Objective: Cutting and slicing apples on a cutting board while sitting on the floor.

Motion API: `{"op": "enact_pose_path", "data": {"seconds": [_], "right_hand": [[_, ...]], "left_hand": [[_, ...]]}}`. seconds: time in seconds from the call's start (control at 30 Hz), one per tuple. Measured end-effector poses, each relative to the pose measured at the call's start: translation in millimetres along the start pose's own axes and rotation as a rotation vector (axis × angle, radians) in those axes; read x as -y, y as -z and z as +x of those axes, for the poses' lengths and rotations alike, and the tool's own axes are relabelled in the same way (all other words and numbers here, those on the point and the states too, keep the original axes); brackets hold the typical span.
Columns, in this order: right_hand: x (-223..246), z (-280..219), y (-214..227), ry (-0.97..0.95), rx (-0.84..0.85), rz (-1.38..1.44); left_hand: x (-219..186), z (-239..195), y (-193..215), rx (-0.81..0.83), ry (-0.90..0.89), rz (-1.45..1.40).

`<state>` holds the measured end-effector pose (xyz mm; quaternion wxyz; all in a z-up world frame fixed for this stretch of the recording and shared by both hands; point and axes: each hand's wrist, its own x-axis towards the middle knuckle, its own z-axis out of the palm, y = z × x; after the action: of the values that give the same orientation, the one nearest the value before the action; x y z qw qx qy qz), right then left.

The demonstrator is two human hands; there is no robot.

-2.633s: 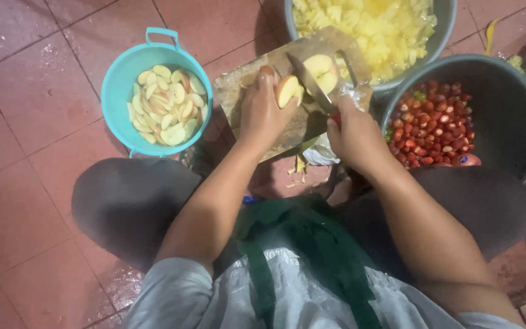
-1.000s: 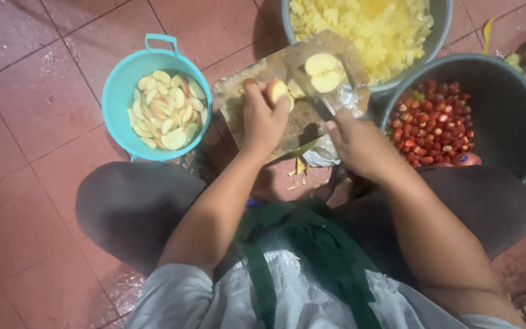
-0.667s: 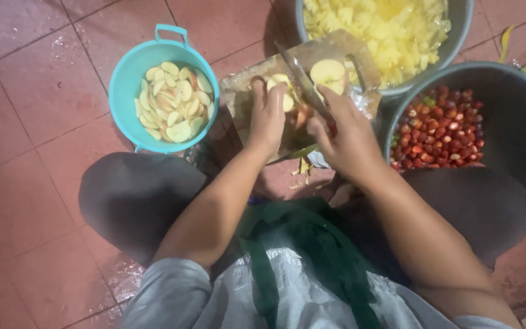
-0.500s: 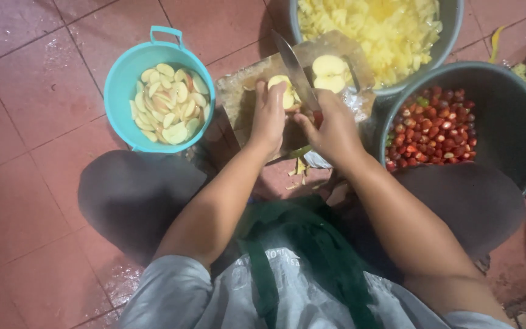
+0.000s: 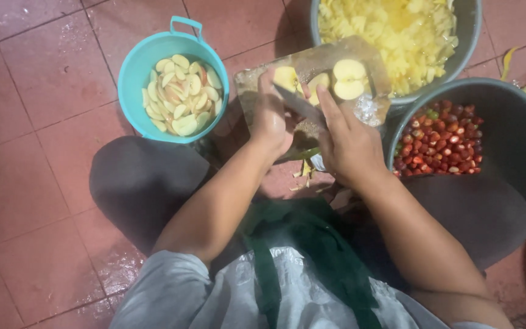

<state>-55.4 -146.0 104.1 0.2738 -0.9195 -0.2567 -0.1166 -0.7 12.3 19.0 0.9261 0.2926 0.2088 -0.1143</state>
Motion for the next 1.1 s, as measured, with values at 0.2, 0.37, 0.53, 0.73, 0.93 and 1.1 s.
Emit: {"op": "enact_pose_path", "data": {"seconds": [0.2, 0.37, 0.53, 0.73, 0.93, 1.1], "right_hand": [[10, 4, 15, 0.023, 0.142, -0.144], [11, 5, 21, 0.042, 0.148, -0.157], [16, 4, 22, 0.063, 0.104, -0.139], [23, 3, 21, 0.02, 0.086, -0.179], [16, -2, 11, -0.03, 0.059, -0.106], [7, -2, 19, -0.052, 0.066, 0.006]], "left_hand": [[-9, -12, -8, 0.045, -0.029, -0.075], [-10, -21, -12, 0.056, 0.022, -0.109], [-5, -23, -11, 0.081, 0.005, -0.095], [0, -28, -15, 0.06, 0.008, -0.073], [30, -30, -5, -0.013, -0.26, 0.178], [16, -44, -20, -0.011, -0.245, 0.369]]}}
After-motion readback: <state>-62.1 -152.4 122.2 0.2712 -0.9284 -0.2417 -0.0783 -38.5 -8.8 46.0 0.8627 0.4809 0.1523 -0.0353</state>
